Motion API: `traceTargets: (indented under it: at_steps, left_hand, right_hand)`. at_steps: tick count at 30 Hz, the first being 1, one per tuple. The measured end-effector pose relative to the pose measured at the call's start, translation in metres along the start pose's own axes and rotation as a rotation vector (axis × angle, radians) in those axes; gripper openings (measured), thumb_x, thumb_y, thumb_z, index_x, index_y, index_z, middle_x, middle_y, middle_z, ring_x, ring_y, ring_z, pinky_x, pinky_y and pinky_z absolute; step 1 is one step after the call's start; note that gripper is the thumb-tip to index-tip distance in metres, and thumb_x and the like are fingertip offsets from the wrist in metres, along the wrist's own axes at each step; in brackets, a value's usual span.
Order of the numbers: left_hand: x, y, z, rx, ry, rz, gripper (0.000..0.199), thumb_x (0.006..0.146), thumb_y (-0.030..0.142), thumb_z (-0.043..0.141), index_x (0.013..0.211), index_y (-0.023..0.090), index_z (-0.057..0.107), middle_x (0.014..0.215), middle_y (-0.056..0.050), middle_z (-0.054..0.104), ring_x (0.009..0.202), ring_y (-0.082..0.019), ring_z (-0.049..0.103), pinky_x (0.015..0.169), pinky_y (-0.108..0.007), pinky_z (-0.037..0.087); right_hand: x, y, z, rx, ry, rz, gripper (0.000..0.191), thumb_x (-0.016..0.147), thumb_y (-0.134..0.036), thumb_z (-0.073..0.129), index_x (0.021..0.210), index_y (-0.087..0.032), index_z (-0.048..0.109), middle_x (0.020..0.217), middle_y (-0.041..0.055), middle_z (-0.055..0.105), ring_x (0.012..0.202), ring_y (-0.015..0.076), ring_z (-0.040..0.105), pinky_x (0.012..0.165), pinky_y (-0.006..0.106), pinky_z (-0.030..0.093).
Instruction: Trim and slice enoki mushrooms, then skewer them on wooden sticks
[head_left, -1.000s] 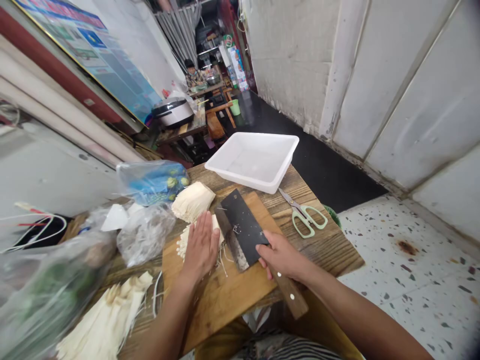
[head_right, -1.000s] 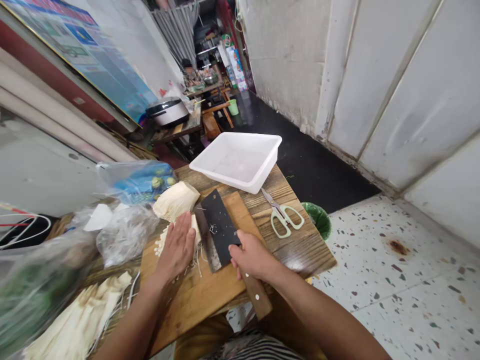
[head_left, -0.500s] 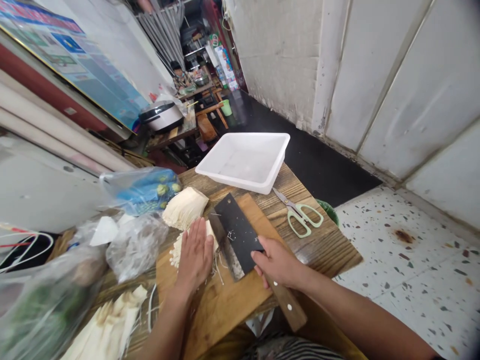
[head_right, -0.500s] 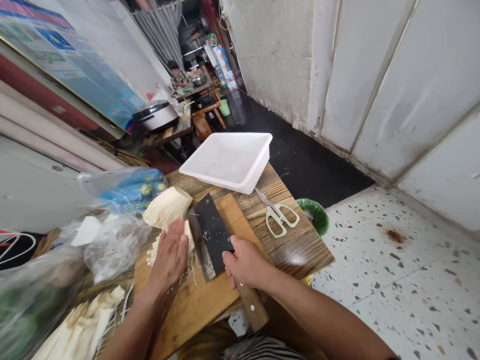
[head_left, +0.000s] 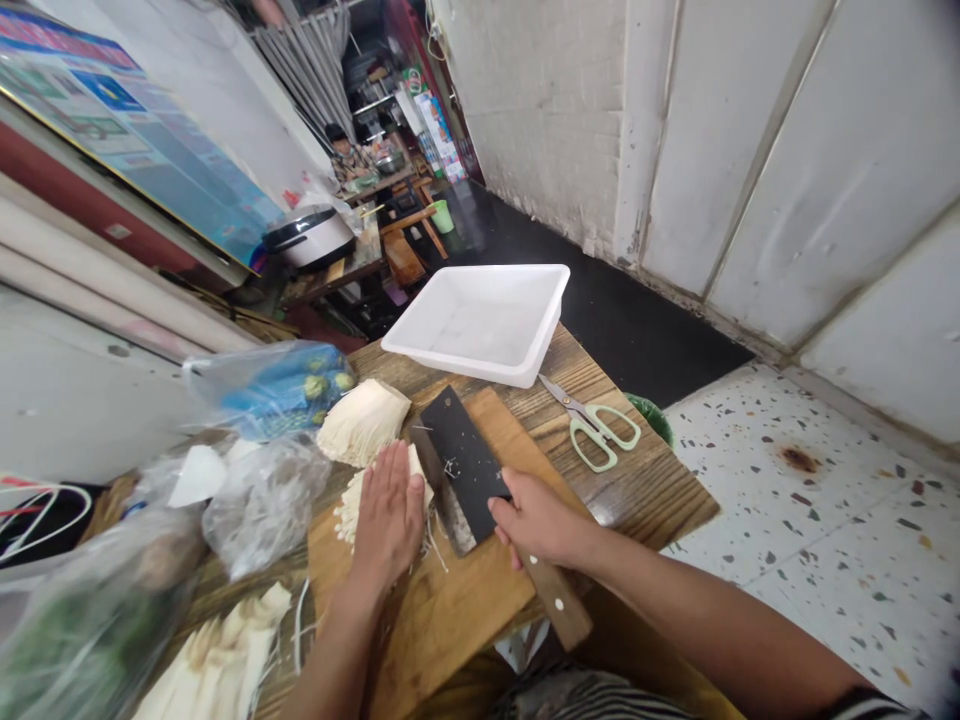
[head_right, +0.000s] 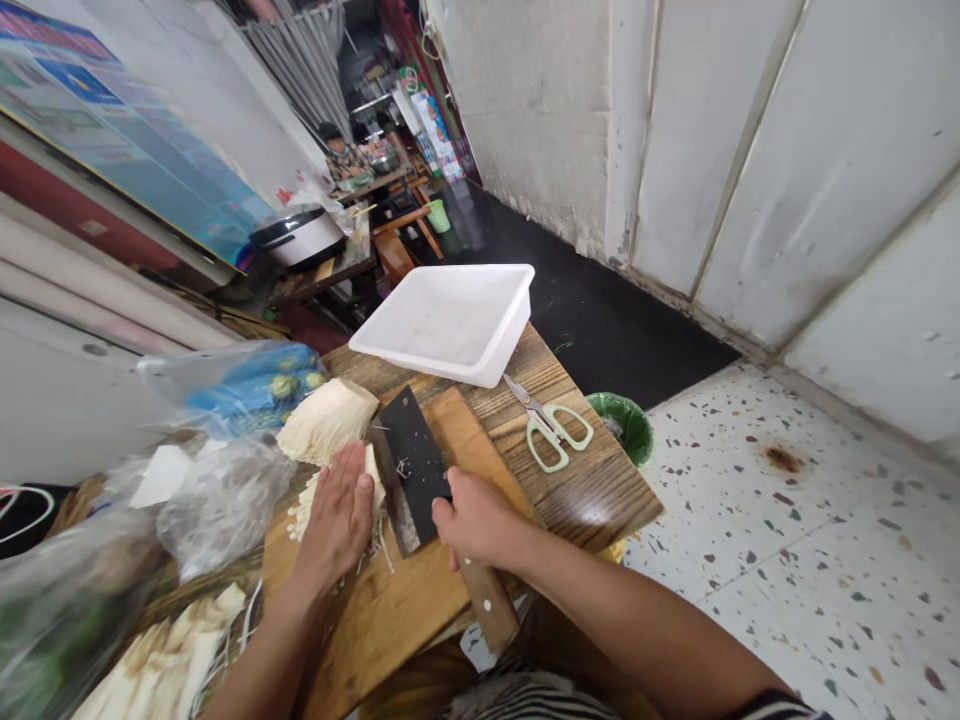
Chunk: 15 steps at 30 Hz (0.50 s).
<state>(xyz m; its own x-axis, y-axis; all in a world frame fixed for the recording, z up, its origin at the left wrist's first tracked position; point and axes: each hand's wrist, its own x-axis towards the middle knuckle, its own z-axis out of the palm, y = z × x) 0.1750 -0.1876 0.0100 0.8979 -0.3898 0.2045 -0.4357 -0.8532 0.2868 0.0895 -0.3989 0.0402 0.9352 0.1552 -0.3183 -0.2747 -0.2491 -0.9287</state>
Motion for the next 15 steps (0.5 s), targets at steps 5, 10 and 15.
traceTargets:
  at_steps: [5, 10, 15]
  left_hand:
    - [0.002, -0.003, 0.001, -0.022, -0.011, -0.008, 0.068, 0.097, 0.046, 0.014, 0.153, 0.008, 0.025, 0.157, -0.017, 0.03, 0.148, -0.025, 0.019, 0.122, -0.048, 0.013]
    - [0.003, -0.002, 0.0, -0.04, -0.014, 0.002, 0.07, 0.097, 0.047, 0.013, 0.152, 0.006, 0.025, 0.157, -0.018, 0.028, 0.148, -0.025, 0.018, 0.122, -0.048, 0.013]
    - [0.005, 0.001, -0.004, -0.064, -0.048, -0.054, 0.075, 0.097, 0.05, 0.009, 0.149, 0.0, 0.029, 0.157, -0.021, 0.027, 0.148, -0.024, 0.017, 0.122, -0.046, 0.013]
  right_hand:
    - [0.001, -0.006, -0.001, 0.014, -0.012, 0.019, 0.016, 0.091, -0.015, 0.041, 0.08, -0.023, 0.032, 0.053, -0.0093, 0.05, 0.036, 0.0091, 0.054, 0.035, 0.017, 0.035]
    - [-0.008, -0.007, 0.0, 0.043, -0.042, 0.037, 0.016, 0.09, -0.014, 0.041, 0.079, -0.022, 0.034, 0.053, -0.0088, 0.051, 0.036, 0.0096, 0.053, 0.035, 0.017, 0.034]
    - [0.02, -0.018, 0.012, 0.123, 0.014, 0.036, 0.014, 0.085, -0.011, 0.044, 0.079, -0.022, 0.036, 0.049, -0.0097, 0.049, 0.035, 0.0103, 0.052, 0.036, 0.018, 0.036]
